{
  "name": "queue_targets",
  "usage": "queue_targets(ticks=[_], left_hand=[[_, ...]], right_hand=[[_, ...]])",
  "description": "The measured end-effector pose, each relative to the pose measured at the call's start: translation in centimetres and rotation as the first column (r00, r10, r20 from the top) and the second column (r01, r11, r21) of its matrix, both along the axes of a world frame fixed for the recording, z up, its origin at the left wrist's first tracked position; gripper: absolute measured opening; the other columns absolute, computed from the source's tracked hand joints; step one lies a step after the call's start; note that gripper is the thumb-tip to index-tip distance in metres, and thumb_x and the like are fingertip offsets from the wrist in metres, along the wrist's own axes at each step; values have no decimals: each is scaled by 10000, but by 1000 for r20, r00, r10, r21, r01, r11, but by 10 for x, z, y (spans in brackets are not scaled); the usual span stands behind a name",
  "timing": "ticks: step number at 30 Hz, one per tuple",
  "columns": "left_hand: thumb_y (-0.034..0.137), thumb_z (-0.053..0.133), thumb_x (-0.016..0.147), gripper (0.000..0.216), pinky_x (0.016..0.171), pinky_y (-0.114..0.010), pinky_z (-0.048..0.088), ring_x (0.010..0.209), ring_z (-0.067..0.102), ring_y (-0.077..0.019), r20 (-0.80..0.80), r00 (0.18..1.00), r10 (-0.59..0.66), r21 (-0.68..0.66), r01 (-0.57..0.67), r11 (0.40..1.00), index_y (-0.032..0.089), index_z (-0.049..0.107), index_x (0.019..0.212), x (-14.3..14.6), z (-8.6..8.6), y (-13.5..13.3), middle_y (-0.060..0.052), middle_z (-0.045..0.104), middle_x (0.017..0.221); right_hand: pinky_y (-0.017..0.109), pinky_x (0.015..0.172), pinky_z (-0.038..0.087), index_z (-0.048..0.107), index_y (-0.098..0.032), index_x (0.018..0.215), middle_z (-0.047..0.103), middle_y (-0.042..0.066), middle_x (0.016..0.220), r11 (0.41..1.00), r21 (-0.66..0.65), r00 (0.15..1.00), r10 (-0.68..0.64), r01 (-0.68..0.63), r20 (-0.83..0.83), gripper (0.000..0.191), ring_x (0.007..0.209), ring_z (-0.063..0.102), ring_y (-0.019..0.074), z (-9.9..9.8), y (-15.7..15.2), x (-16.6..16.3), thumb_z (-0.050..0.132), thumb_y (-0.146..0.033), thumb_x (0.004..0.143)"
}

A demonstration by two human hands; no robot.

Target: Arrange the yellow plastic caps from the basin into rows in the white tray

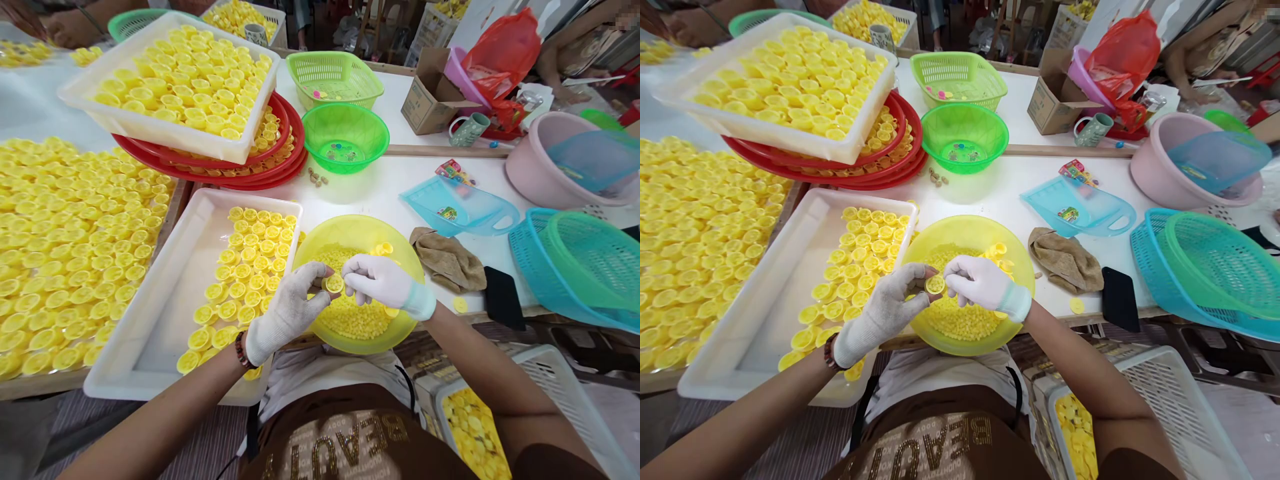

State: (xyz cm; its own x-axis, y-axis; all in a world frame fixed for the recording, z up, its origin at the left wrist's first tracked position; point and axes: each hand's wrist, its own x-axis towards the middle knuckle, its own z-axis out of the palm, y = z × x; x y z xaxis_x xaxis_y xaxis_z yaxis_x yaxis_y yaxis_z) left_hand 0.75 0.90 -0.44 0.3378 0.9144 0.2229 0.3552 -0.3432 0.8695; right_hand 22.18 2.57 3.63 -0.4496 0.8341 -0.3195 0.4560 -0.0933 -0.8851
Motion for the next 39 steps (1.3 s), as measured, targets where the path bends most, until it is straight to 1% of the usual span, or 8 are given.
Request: queue_targets(ticks=[3,6,11,14,18,25,32,39], left_hand=[[185,719,849,277,805,-307,589,851,703,-152,41,999,-15,-43,17,999,187,623,1109,-5,1,-2,-41,722,1011],[237,730,863,277,844,-320,582,897,686,-153,14,1000,16,22,-16,1000,205,630,1120,-19,8,-1,-56,703,1110],[269,729,855,224,750,-303,550,735,606,-120,-159,946,283,184,-254,950,193,649,1050,-79,23,17,-42,667,1008],[299,708,848,263,748,-312,540,725,615,-139,-273,835,477,234,-423,875,190,654,1081,-128,20,38,-37,668,944],[284,666,808,272,804,-337,540,741,634,-172,-443,685,578,219,-543,811,177,669,1058,-173,2,73,-60,692,956],[150,562,734,249,896,-345,516,919,659,-249,-554,665,500,152,-510,847,161,701,940,-169,-21,118,-97,739,948],[134,529,770,217,858,-337,504,874,663,-250,-543,673,502,119,-530,839,144,700,903,-169,-20,122,-118,741,933],[129,471,829,355,842,-313,509,816,661,-212,-504,727,466,32,-524,851,126,701,1100,-167,-16,123,-92,734,886]], right_hand=[[292,670,520,611,-193,1008,706,20,892,986,163,987,3,-29,162,176,698,679,142,-10,2,11,464,-186,911],[365,874,505,664,-181,1040,695,92,1121,904,368,894,32,-216,446,215,986,669,217,-24,6,19,509,-166,892],[336,827,476,646,-197,1151,639,115,1206,838,481,706,-176,-258,686,261,1045,633,248,-26,22,29,461,-286,989],[333,729,445,644,-179,1106,622,150,1196,882,423,479,-285,-207,830,268,940,650,258,-17,35,37,449,-331,1001],[334,651,412,646,-169,1034,615,160,1179,936,263,298,-188,-235,936,294,873,661,256,-14,44,41,397,-325,1018],[328,636,421,701,-165,989,625,165,1097,935,197,259,-120,-295,959,325,871,671,264,-26,45,37,389,-253,1020],[357,619,399,712,-179,960,622,181,1055,899,249,284,-148,-361,947,331,830,656,273,-26,44,42,399,-265,1022],[340,690,426,725,-166,985,618,161,1062,905,159,249,-61,-395,966,294,910,650,262,-33,50,36,456,-281,1006]])
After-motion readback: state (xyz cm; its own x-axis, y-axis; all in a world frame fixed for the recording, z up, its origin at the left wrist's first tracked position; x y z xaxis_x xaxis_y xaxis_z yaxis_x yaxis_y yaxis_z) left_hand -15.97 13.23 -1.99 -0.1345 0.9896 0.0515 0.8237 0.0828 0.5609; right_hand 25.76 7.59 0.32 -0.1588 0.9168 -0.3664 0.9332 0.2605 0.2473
